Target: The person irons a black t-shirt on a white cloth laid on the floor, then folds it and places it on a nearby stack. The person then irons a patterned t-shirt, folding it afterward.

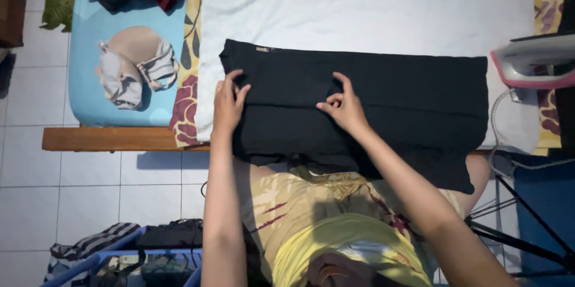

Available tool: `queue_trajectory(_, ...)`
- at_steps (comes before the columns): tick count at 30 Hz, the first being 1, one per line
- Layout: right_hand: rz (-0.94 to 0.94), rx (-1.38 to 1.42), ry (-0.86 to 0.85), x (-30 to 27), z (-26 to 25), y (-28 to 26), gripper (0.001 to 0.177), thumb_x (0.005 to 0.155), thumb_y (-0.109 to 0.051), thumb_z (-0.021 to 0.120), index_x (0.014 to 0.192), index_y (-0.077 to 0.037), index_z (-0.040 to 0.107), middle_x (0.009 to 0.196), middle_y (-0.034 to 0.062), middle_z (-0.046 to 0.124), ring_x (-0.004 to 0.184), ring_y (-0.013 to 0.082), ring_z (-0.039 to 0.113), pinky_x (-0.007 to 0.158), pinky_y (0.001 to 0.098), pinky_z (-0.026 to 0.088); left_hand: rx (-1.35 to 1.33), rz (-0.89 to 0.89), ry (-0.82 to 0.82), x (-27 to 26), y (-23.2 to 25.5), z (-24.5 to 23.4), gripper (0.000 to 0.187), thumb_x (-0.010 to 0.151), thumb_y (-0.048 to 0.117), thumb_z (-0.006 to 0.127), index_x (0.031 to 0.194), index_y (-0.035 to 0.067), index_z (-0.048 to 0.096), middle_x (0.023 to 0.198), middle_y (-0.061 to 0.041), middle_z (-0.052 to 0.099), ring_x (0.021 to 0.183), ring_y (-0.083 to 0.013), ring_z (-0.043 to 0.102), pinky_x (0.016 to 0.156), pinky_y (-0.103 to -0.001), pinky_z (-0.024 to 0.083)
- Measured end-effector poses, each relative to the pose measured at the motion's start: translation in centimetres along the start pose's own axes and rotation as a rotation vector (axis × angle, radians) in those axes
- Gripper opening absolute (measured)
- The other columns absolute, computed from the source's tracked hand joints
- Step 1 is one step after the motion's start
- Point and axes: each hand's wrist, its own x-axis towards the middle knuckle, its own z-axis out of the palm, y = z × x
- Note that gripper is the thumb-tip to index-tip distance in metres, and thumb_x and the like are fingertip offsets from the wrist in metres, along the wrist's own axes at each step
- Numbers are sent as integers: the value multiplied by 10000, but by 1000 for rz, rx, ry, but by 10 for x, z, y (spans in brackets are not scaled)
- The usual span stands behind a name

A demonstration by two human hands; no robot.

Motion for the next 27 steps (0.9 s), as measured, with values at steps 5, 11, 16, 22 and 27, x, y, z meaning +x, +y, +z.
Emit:
queue_trajectory(5,-148,-240,88,-9,-7,-36,800,773,-263,889,1447,-150,473,952,96,717,854,229,646,805,366,550,418,272,223,-12,26,-2,474,893,290,769,1305,102,631,1062,-145,652,1061,-352,555,957,-475,411)
queue_trajectory(11,-513,-571,128,23,65,-44,442,1024,-351,578,1425,-163,575,1527,124,546,1421,340,478,1148,491,388,359,328,-70,-1,49,91,620,1020,251,580,1597,61,457,1663,-138,428,1545,-325,362,1248,-494,300)
queue_trajectory(16,-346,-681,59,21,22,-6,659,1008,-572,464,1530,-169,470,1630,126,355,1522,362,260,1190,628,188,564,230,-49,-2,46,95,927,856,668,649,1573,120,439,1664,-158,331,1541,-360,282,1211,-567,235)
queue_trajectory(22,-112,-885,413,11,-142,112,746,1039,-595,495,1601,-115,401,1673,200,306,1516,445,230,1159,684,164,597,121,-34,-13,48,75,1051,809,770,672,1593,112,431,1684,-163,299,1549,-372,263,1206,-595,224)
queue_trajectory(27,-12,-762,560,-19,-234,196,675,1074,-465,576,1577,-33,449,1640,233,383,1493,473,311,1198,585,230,638,35,48,-35,29,74,825,982,632,604,1632,155,428,1723,-148,277,1581,-366,240,1238,-591,183)
